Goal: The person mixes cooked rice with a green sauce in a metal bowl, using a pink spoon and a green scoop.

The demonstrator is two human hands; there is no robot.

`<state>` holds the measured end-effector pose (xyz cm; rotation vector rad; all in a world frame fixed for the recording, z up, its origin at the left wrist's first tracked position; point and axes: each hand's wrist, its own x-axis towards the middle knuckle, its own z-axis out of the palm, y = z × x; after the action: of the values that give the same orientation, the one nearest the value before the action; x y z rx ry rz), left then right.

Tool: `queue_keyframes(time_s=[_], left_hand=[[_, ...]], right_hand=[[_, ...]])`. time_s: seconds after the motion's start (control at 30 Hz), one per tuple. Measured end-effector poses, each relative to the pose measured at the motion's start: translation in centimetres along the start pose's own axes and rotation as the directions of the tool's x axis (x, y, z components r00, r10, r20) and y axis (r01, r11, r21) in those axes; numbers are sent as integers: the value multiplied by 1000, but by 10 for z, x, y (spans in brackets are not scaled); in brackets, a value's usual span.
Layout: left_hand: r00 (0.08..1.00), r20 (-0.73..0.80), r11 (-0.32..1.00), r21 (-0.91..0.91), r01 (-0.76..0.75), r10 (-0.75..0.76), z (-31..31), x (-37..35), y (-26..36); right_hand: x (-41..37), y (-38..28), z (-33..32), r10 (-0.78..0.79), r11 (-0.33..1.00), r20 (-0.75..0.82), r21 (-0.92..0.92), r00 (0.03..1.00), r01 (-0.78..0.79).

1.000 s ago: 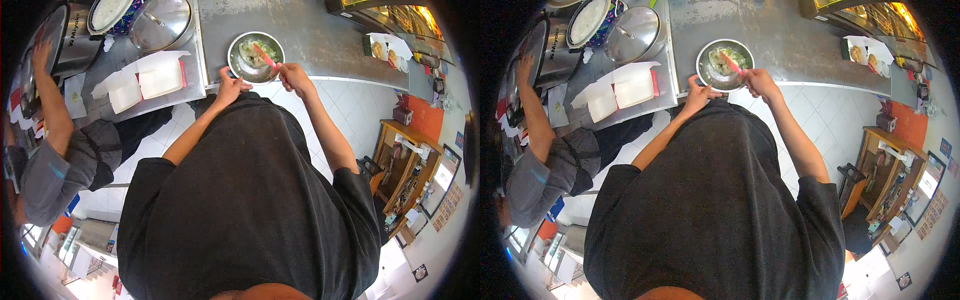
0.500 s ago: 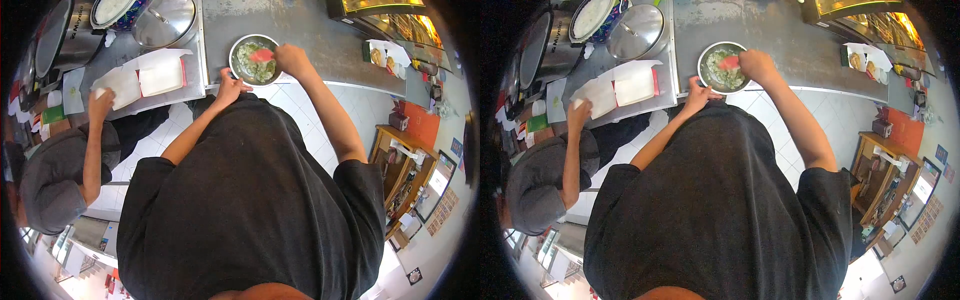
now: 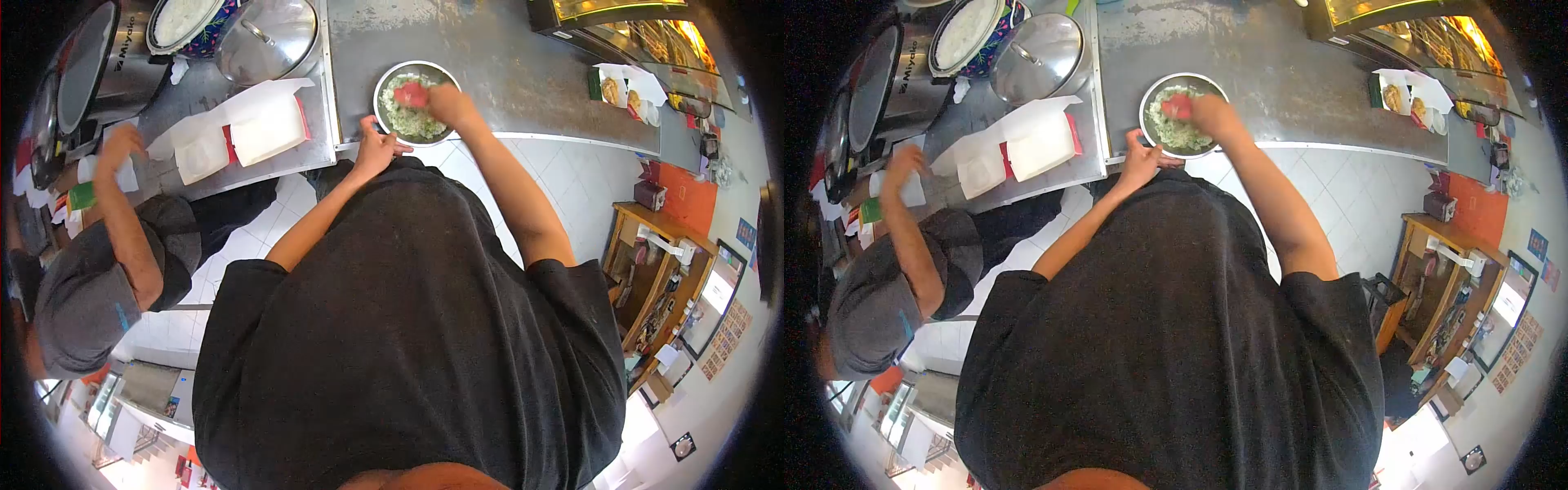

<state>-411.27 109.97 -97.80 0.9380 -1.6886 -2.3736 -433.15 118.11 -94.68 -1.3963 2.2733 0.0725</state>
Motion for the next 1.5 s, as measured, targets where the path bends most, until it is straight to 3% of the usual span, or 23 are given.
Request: queue_keyframes(time_s=[0.03,0.07,0.17,0.2,0.3,0.4,0.43,0.5,0.6,0.7,0.73,0.77,0.8,0.93,1.03,1.13,1.23,1.3,1.47,1.5], left_hand=[[1000,-3,1000,22,5,-5,-1,0,4],[1000,-11,999,40,11,-11,-1,-2,6],[1000,-3,999,40,-15,16,0,-3,5],[1000,3,999,34,-11,11,0,-1,1],[1000,1,1000,11,-7,7,0,1,-6],[1000,-2,1000,17,-22,22,-1,4,-12],[1000,-3,999,21,-29,29,0,5,-13],[999,-9,999,-29,-40,40,-1,2,-10],[999,10,1000,5,-30,30,-1,-2,-6],[999,3,997,67,-43,43,-2,1,-6],[999,-4,995,85,-50,50,-3,2,-8],[999,-4,997,61,-49,50,-5,3,-13],[999,-3,998,34,-48,49,-7,5,-19],[999,-33,992,122,-24,28,-15,11,-29],[999,-34,990,132,46,-42,-16,9,2],[998,-39,958,278,66,-58,-23,15,17],[998,-57,921,386,42,-21,-28,20,20],[997,-76,901,433,37,-4,-29,24,14],[997,-73,978,204,49,-35,-20,16,19],[997,-70,982,183,55,-42,-21,17,19]], right_hand=[[5,2,23,-63,998,12,1,998,63],[-19,-26,-13,-58,994,109,-83,992,67],[-32,-15,-55,-74,996,93,-48,993,78],[-28,-15,-83,-23,997,202,-62,979,37],[-2,-5,-87,67,998,36,18,997,-68],[1,-22,-14,36,992,67,114,997,-44],[-16,-34,-6,-15,999,95,-27,995,18],[-27,-29,-17,-100,989,160,-91,982,115],[-29,-22,-82,42,999,140,-23,989,-40],[-6,-24,-63,22,996,15,81,1000,-23],[1,-28,-32,41,999,88,31,995,-44],[-8,-32,-8,-61,998,43,8,997,60],[-20,-35,-10,-96,994,96,-36,991,100],[-40,-22,-92,-100,973,155,-190,983,129],[-30,-11,-128,-123,930,43,-343,991,130],[-21,-9,-124,-288,889,-107,-398,952,224],[-11,2,-98,-400,825,-49,-453,915,337],[-14,9,-104,-321,865,46,-392,946,312],[-22,34,-75,-99,940,317,-282,943,194],[-28,33,-70,-144,969,298,-153,944,196]])
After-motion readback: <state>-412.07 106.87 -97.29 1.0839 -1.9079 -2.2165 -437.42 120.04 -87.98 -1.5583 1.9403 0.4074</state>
